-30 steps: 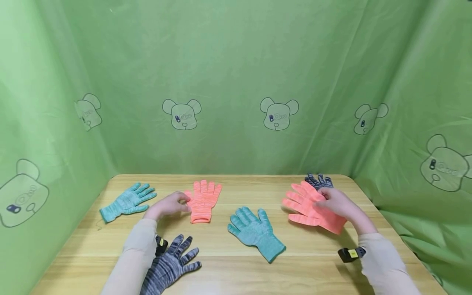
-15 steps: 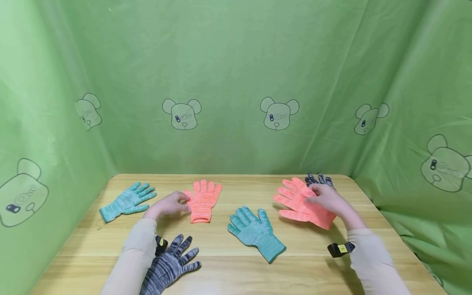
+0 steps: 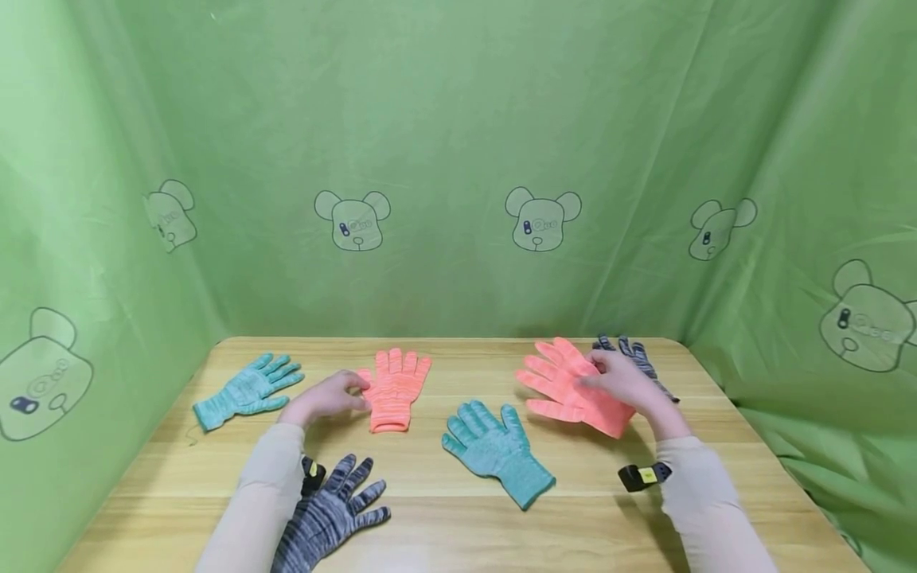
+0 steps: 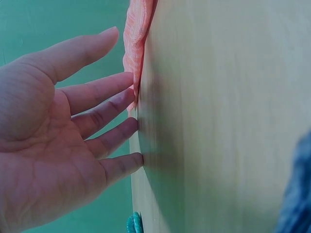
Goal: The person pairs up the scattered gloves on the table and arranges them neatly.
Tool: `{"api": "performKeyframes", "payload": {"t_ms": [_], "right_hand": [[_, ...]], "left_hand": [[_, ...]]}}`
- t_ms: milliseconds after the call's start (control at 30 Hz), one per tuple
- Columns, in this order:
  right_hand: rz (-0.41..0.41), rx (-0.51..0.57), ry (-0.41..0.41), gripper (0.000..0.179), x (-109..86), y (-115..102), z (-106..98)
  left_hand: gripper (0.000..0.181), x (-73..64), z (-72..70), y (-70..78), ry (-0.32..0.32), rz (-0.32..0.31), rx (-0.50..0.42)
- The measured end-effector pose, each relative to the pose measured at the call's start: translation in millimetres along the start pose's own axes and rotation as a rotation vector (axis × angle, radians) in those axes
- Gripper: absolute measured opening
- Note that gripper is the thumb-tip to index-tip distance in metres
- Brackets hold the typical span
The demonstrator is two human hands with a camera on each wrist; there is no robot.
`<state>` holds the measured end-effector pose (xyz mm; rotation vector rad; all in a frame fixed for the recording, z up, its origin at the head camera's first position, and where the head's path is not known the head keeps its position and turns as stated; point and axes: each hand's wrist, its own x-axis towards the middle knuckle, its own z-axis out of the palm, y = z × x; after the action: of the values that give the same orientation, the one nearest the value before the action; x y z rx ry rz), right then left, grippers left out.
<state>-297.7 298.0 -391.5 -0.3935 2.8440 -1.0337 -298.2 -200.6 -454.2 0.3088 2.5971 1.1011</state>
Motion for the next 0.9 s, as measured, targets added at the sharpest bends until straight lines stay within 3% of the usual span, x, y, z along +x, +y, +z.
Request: {"api": "performKeyframes", "payload": {"t_ms": [267,600,900], "right_hand": [[0.024,0.048,-0.009,0.025,8.3,-5,4],[-0.014,0.047,0.004,0.018,17.4,-15,9],[-0.027,0.094,0.014,0.025,24.2,-20,17]], "left_hand": [[0.055,1.2,-0.2,-0.2,-0.008,-0.002,0.005],[0.054,2.1,-0.8,-2.1,-0.008,-0.002,0.015],[0.054,0.6,0.7,-1.2,-0.008,0.007,0.027]]}}
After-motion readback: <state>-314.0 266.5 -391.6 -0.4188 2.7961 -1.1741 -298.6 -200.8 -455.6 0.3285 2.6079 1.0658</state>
